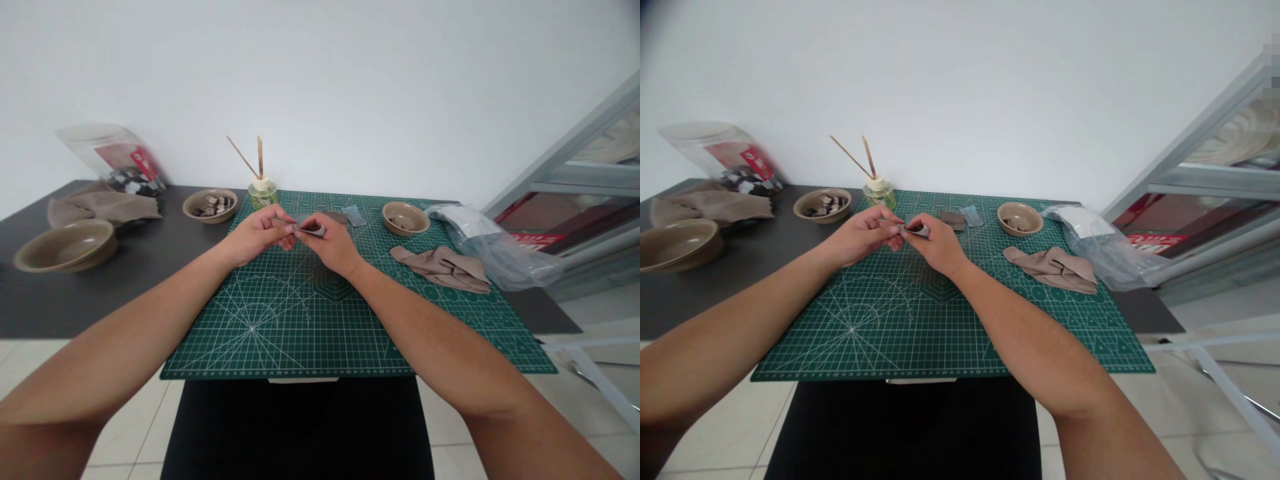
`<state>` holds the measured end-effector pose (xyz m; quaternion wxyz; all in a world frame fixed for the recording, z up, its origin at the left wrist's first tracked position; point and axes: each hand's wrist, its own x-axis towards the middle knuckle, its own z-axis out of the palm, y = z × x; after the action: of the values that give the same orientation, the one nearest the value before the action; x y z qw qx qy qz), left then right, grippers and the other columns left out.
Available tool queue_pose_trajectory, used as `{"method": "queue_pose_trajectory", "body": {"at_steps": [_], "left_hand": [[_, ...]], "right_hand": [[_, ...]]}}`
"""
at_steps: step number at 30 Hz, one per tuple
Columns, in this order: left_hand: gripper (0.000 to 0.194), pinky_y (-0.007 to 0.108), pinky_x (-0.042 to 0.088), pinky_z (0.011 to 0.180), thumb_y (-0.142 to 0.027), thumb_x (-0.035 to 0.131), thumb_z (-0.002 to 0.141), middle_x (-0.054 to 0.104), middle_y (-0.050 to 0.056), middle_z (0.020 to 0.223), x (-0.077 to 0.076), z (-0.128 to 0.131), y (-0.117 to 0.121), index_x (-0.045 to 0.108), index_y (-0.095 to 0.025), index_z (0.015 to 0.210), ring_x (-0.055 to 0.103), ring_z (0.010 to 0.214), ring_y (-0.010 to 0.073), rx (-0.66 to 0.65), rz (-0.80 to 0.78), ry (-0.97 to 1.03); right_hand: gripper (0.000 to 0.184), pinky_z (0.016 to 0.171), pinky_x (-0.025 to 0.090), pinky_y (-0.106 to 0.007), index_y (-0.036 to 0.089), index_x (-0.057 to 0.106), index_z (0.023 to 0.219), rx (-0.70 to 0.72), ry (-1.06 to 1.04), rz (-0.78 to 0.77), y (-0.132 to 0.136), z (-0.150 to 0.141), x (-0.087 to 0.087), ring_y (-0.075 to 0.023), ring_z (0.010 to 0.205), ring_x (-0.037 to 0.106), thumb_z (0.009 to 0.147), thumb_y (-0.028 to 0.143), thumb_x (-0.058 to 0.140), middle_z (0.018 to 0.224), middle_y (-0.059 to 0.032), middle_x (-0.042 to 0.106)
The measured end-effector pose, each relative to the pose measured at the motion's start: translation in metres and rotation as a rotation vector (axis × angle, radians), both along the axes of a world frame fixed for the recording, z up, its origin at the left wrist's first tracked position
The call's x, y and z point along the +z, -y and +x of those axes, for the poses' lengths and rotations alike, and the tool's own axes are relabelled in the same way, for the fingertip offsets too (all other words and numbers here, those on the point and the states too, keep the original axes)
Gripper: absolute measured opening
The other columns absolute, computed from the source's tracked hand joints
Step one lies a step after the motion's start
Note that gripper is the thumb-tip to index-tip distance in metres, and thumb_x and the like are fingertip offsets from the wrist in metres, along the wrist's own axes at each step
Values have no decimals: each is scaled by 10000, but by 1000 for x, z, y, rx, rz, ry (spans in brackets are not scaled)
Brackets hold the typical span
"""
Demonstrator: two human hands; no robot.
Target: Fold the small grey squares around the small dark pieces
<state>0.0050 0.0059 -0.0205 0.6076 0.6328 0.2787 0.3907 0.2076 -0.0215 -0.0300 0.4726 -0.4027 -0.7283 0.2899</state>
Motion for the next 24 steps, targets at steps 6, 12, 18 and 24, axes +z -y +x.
{"method": "queue_pose_trajectory", "body": {"at_steps": [6,12,18,24], "left_hand": [[426,266,580,660,-345,848,788,751,-3,743,0,0,0,541,-181,1034,714,664,139,-17,-16,-44],[369,263,576,657,-331,843,786,751,12,762,-4,-1,-3,557,-173,959,710,675,135,-3,15,-90],[356,253,581,650,-405,810,819,744,7,807,-8,-1,-5,551,-183,921,695,673,114,-19,-22,-5],[317,258,578,668,-296,837,769,696,-31,736,-5,-1,-6,596,-167,929,678,664,105,43,58,-105]], "right_hand": [[131,794,464,-316,223,670,836,16,-6,9,-1,0,-2,-167,813,628,867,345,704,845,7,720],[127,797,461,-316,228,675,821,-11,34,-15,-1,2,-2,-168,810,628,862,344,707,846,10,725],[133,780,448,-309,225,667,811,-30,60,-28,-1,1,-3,-165,789,615,856,346,696,822,13,710],[171,751,427,-312,225,645,807,-104,61,-38,-3,2,-4,-174,756,587,837,391,674,795,9,683]]}}
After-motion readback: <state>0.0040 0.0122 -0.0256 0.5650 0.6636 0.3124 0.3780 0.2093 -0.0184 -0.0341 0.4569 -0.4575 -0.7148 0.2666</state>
